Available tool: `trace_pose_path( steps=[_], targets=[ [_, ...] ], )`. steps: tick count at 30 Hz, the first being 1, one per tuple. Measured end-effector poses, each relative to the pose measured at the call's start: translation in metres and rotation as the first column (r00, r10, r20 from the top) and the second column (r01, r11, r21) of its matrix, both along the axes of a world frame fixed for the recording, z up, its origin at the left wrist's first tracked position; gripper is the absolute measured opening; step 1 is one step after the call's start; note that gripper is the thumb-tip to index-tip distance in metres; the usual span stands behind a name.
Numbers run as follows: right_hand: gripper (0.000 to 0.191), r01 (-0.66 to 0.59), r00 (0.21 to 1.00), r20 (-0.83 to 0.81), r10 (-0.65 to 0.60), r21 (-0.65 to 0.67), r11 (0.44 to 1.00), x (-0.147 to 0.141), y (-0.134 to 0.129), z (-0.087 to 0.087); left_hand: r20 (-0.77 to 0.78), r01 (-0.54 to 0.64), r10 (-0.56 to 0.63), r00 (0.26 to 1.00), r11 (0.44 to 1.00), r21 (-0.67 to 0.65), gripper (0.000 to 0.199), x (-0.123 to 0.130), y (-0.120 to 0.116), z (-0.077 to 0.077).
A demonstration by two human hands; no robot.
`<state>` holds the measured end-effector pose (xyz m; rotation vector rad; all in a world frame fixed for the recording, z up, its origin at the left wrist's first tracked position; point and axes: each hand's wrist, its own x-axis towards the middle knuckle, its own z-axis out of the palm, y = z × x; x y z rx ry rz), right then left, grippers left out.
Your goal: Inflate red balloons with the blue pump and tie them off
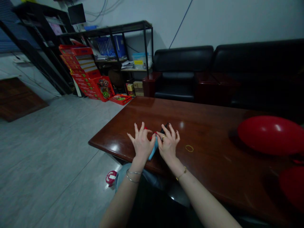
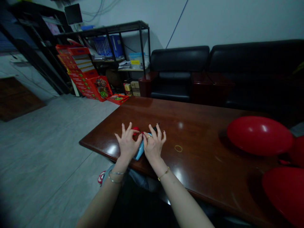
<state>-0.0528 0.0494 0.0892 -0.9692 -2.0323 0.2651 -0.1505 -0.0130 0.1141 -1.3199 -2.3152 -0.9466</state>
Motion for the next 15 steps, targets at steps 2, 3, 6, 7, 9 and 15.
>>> trace_pose_path(
  steps=[2,3,6,7,9,15],
  targets=[
    [0.031,-0.038,0.999,-0.027,0.039,0.038,0.999,-0.001,0.0,0.008,-0.052,0.045,-0.042,0.998,0.998,0.044,0.012,-0.002,-0.003,0.011],
    [0.031,-0.05,0.998,-0.029,0.052,0.048,0.998,-0.001,0.0,0.01,-0.08,0.061,-0.056,0.995,0.997,0.056,0.012,-0.002,-0.005,0.013],
    [0.032,-0.048,0.999,0.007,0.048,-0.006,0.999,0.0,-0.006,0.003,-0.089,0.056,-0.055,0.994,0.998,0.007,0.01,-0.002,-0.013,0.002],
    [0.031,-0.044,0.998,0.035,0.046,-0.044,0.998,0.001,-0.008,-0.003,-0.057,0.054,-0.056,0.997,0.998,-0.042,0.008,-0.002,-0.015,-0.006],
    [0.031,-0.038,0.994,0.098,0.049,-0.111,0.993,0.002,-0.013,-0.015,0.036,0.06,-0.056,0.998,0.99,-0.132,0.007,-0.001,-0.018,-0.022],
    [0.028,-0.073,0.989,0.122,0.082,-0.077,0.994,0.008,-0.014,-0.023,0.037,0.127,-0.122,0.992,0.972,-0.196,0.008,0.0,-0.02,-0.031]
  ],
)
